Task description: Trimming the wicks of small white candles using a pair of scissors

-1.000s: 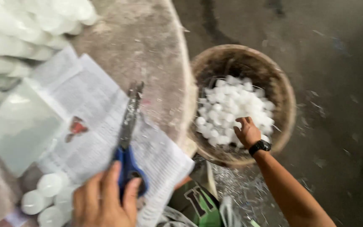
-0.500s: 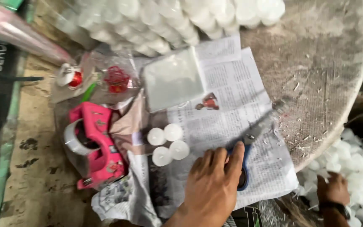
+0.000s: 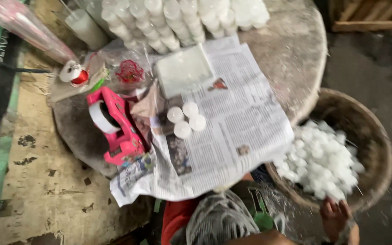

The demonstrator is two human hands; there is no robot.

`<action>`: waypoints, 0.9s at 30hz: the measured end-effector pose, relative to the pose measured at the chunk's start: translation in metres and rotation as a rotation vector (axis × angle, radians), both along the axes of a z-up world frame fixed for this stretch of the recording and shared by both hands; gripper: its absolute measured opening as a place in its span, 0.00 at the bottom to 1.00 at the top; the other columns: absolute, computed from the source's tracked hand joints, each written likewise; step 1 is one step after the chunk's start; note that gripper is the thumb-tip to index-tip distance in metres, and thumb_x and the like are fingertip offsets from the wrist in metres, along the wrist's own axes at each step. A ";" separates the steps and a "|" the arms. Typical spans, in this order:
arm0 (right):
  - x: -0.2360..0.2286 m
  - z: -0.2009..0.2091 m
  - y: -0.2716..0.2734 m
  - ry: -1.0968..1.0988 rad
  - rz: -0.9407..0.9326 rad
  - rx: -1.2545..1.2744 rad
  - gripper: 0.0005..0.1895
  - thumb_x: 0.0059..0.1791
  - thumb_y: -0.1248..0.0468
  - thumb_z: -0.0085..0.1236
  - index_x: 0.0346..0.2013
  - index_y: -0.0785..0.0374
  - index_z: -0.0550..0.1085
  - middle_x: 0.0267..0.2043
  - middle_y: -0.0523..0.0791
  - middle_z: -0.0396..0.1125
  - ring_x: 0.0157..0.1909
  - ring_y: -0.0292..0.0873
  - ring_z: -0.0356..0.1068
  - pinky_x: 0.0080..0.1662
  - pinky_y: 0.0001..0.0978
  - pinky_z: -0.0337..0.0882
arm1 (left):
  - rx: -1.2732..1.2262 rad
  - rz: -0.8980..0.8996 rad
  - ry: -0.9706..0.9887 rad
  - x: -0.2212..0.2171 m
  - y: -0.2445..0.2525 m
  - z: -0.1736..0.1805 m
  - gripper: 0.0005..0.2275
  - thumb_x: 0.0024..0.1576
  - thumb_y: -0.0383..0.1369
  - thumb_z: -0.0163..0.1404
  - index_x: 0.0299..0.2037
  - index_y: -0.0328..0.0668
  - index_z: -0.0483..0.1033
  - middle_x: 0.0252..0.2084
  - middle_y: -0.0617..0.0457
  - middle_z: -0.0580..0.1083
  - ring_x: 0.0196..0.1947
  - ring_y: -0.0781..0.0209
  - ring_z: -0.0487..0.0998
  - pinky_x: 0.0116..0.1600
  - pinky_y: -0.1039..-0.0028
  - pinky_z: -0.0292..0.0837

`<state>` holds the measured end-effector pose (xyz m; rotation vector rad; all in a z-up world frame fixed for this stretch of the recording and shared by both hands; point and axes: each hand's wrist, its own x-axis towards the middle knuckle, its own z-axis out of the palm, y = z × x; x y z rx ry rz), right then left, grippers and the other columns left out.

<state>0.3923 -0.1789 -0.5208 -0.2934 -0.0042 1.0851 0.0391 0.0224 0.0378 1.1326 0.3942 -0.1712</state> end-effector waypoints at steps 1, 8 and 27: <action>0.000 0.071 0.016 -0.008 -0.018 -0.006 0.20 0.54 0.59 0.33 0.54 0.71 0.59 0.54 0.54 0.59 0.55 0.46 0.57 0.51 0.35 0.53 | -0.006 -0.018 -0.008 -0.002 -0.009 -0.006 0.20 0.47 0.30 0.42 0.52 0.46 0.61 0.53 0.50 0.63 0.53 0.61 0.64 0.61 0.74 0.55; -0.140 0.349 0.028 -0.196 -0.173 -0.488 0.18 0.41 0.54 0.53 0.42 0.55 0.65 0.31 0.40 0.62 0.30 0.32 0.61 0.31 0.16 0.63 | 0.317 -0.160 0.016 -0.007 -0.075 -0.079 0.23 0.44 0.36 0.43 0.52 0.43 0.57 0.45 0.50 0.67 0.44 0.59 0.68 0.47 0.75 0.61; -0.190 0.473 0.000 -0.541 -0.053 -0.214 0.18 0.44 0.54 0.45 0.43 0.60 0.61 0.37 0.46 0.62 0.30 0.40 0.60 0.31 0.28 0.61 | 1.056 -0.029 -0.075 0.017 -0.087 -0.056 0.30 0.48 0.42 0.50 0.57 0.48 0.47 0.28 0.49 0.72 0.13 0.67 0.71 0.14 0.81 0.69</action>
